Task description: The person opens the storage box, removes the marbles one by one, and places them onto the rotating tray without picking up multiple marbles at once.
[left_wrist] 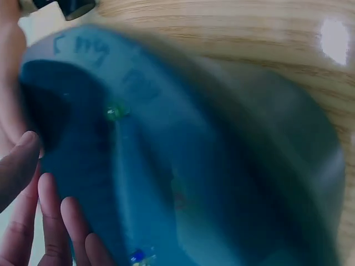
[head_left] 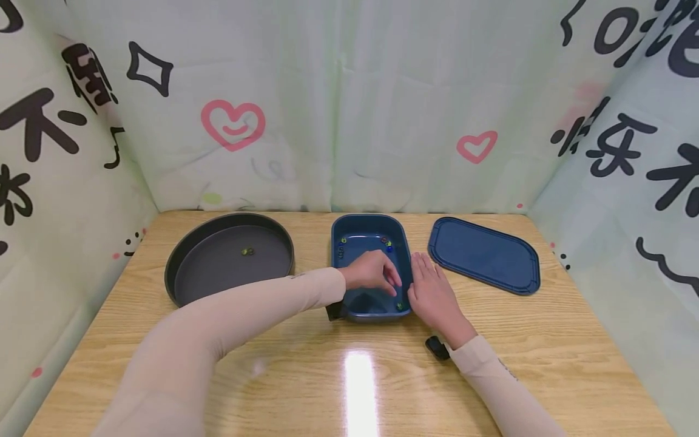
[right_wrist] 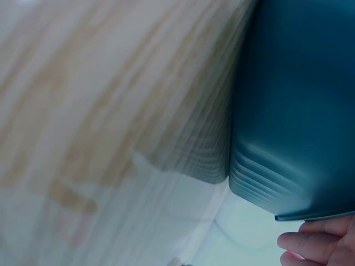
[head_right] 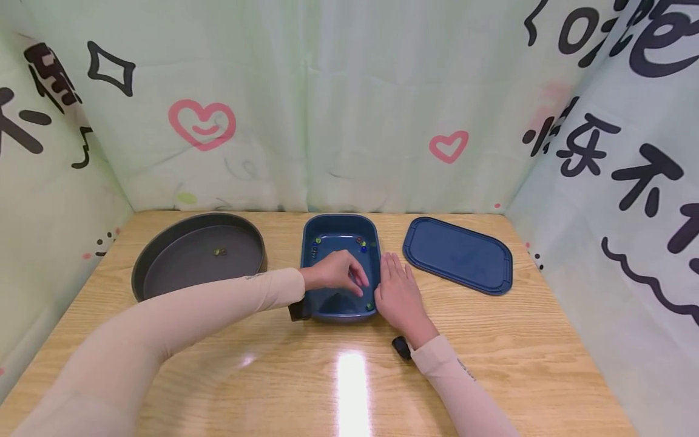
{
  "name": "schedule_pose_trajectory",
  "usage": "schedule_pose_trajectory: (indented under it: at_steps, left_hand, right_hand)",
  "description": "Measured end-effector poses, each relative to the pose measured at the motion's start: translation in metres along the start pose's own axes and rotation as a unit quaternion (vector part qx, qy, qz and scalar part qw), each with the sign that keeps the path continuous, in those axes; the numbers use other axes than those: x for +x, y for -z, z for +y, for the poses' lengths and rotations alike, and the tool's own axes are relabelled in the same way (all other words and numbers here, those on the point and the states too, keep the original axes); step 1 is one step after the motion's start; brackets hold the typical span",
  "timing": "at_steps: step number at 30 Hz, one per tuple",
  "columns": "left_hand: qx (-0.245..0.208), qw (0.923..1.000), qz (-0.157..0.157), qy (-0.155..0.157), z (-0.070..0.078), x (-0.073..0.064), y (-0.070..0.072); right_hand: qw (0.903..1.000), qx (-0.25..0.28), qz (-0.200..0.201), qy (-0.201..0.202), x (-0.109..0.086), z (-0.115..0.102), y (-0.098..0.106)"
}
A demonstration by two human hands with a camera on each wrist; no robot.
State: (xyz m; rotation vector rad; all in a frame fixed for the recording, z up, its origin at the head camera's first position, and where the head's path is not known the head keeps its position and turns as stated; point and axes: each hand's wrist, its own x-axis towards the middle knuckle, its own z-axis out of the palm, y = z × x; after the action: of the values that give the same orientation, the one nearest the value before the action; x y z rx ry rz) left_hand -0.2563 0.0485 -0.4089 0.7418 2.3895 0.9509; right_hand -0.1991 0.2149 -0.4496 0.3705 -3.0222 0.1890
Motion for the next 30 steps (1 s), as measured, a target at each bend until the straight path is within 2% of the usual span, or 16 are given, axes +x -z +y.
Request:
schedule_pose_trajectory:
  at_steps: [7, 12, 18, 25, 30]
  left_hand:
    - [-0.015, 0.9993, -0.022, 0.025, -0.002, 0.010, -0.009]
    - [0.009, 0.9988, -0.040, 0.029, 0.000, 0.012, -0.008]
    - [0.055, 0.9972, -0.049, 0.015, 0.000, 0.016, 0.001]
    - [0.086, 0.9914, -0.099, -0.002, -0.005, 0.031, 0.003]
    - [0.101, 0.9888, -0.109, -0.014, -0.002, 0.042, 0.008]
  right_hand:
    - [1.0000, -0.001, 0.001, 0.003, 0.001, 0.000, 0.000]
    - [1.0000, 0.002, 0.006, 0.005, 0.001, -0.001, 0.000]
    - [1.0000, 0.004, -0.001, 0.001, 0.000, -0.002, -0.001]
    - [1.0000, 0.002, 0.001, -0.001, -0.001, 0.000, -0.001]
    - [1.0000, 0.004, 0.005, 0.003, -0.001, 0.001, -0.001]
